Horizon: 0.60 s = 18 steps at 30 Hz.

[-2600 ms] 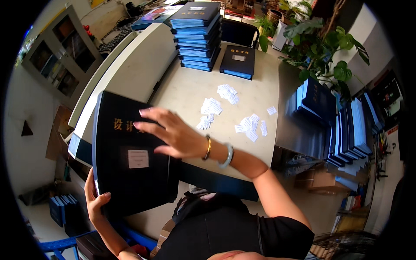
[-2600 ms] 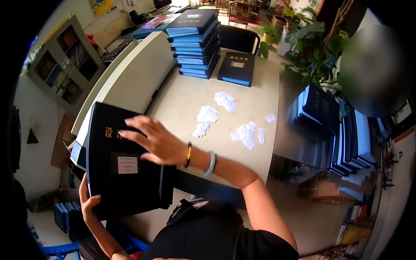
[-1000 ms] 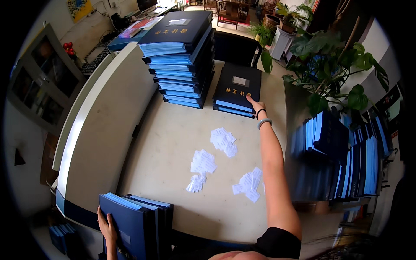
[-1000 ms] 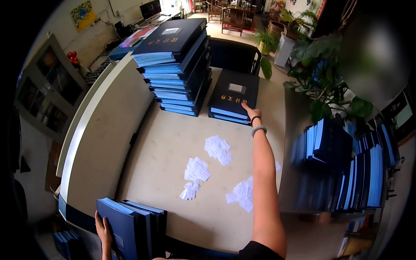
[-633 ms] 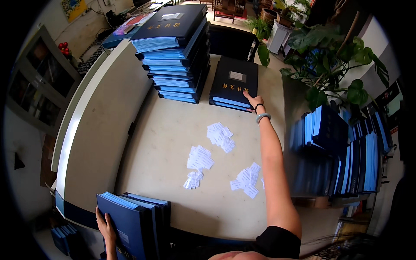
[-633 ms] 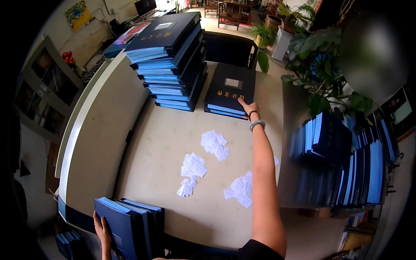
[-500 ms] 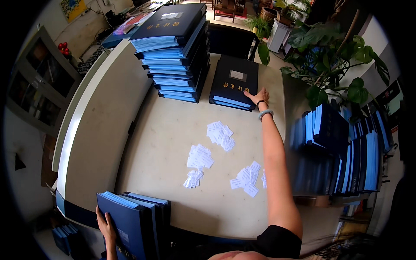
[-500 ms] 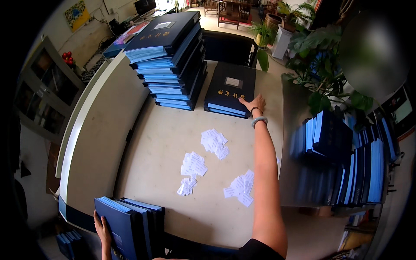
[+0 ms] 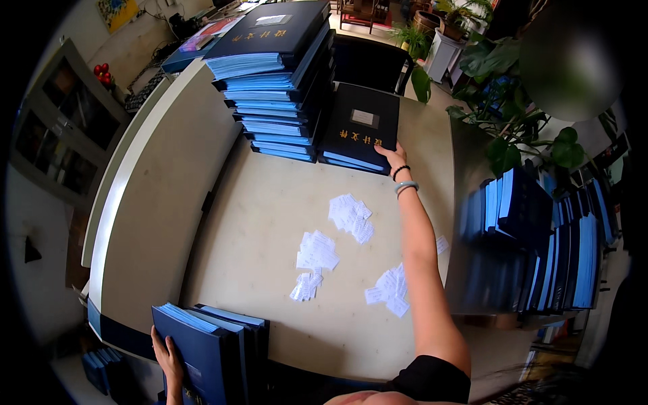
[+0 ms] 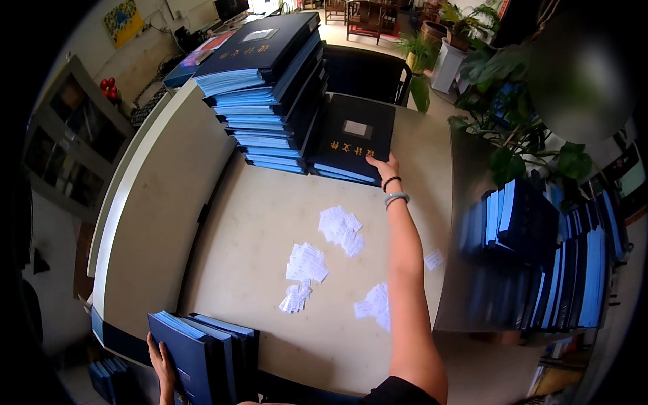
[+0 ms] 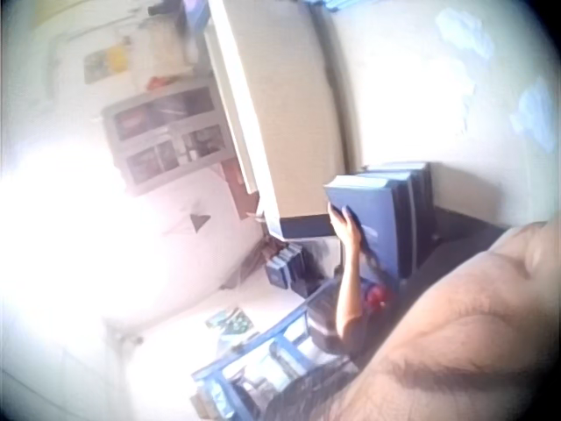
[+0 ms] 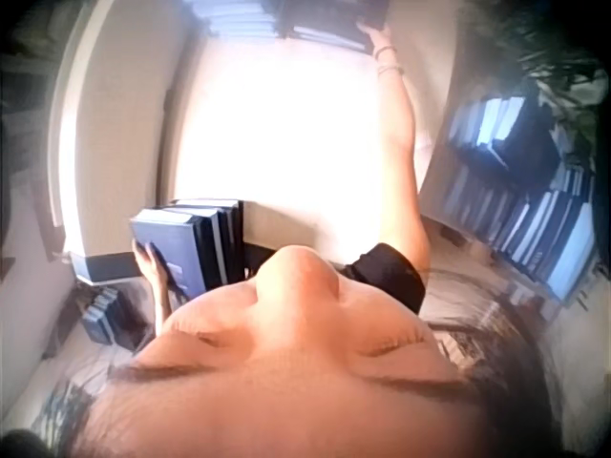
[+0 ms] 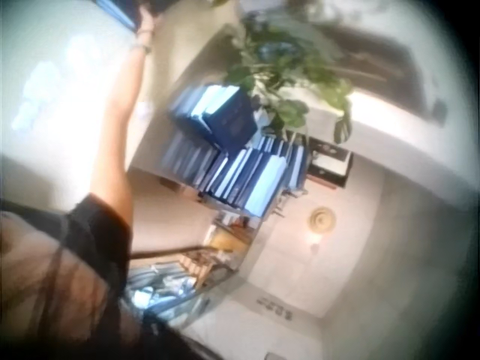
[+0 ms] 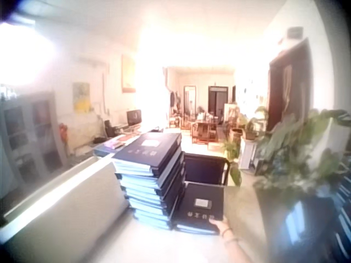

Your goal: The person repeatedly picks up small white labels from a table and applies them to the front cover and spine of dark blue binders. They handle the binders one at a time, smoothing the labels into place, and stack the labeled binders into a growing pile on the table.

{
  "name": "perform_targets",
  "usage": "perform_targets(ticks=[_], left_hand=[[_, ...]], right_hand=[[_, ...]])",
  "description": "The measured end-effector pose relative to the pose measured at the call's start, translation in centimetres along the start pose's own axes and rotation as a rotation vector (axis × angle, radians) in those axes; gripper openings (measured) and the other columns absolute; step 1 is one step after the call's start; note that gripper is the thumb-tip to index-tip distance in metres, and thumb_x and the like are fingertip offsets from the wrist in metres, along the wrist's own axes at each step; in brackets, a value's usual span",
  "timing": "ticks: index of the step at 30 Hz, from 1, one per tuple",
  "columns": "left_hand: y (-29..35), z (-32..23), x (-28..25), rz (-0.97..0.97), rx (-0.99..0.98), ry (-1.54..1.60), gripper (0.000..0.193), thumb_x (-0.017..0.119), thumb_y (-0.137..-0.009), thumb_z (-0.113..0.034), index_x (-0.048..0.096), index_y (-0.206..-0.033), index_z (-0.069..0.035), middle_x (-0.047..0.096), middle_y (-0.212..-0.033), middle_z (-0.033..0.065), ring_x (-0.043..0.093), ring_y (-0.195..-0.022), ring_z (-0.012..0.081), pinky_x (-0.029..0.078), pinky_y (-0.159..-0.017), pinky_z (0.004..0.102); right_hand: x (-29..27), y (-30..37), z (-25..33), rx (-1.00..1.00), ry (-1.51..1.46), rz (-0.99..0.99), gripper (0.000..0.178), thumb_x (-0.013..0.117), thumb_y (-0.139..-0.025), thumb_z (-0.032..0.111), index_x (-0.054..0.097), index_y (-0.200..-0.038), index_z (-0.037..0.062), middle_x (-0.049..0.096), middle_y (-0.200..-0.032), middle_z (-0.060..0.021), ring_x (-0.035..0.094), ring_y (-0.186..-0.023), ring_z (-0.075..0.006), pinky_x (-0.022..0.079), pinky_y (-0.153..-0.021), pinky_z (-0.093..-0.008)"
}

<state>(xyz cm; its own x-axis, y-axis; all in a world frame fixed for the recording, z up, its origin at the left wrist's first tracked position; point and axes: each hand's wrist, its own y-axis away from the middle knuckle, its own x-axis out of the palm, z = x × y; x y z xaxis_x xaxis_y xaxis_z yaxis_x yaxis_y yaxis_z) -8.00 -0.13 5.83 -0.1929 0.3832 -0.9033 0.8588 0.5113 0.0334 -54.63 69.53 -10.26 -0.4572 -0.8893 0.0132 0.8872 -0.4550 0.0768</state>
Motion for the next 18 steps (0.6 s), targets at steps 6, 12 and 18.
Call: perform_targets(ticks=[6,12,18], left_hand=[[0.2,0.2,-0.1,-0.007,0.060,0.024,0.062,0.044,-0.103,-0.040,0.035,-0.150,-0.001,0.043,-0.149,0.0246,0.043,-0.136,0.0382,0.029,-0.115,0.0429],[-0.9,-1.6,-0.2,-0.043,0.127,0.066,0.058,0.053,-0.100,-0.034,0.042,-0.146,-0.001,0.052,-0.141,0.0244,0.048,-0.131,0.0383,0.036,-0.110,0.0415],[-0.1,-0.9,-1.3,-0.061,0.104,-0.039,0.066,0.054,-0.096,-0.050,0.042,-0.145,-0.006,0.056,-0.135,0.0239,0.054,-0.123,0.0405,0.043,-0.103,0.0438]], right_hand=[[0.5,-1.1,-0.4,-0.030,0.191,0.058,0.083,0.090,-0.069,0.027,0.051,-0.138,0.0006,0.064,-0.127,-0.0174,0.062,-0.115,-0.0276,0.047,-0.101,-0.0350],[5.4,4.4,1.1,-0.346,0.767,-0.431,0.082,0.072,-0.087,0.040,0.036,-0.147,-0.0019,0.040,-0.150,-0.0261,0.036,-0.141,-0.0379,0.026,-0.119,-0.0448],[14.9,36.4,5.8,-0.425,0.157,0.515,0.054,0.068,-0.094,0.021,0.048,-0.139,-0.0007,0.054,-0.138,-0.0188,0.051,-0.130,-0.0308,0.040,-0.110,-0.0407]])
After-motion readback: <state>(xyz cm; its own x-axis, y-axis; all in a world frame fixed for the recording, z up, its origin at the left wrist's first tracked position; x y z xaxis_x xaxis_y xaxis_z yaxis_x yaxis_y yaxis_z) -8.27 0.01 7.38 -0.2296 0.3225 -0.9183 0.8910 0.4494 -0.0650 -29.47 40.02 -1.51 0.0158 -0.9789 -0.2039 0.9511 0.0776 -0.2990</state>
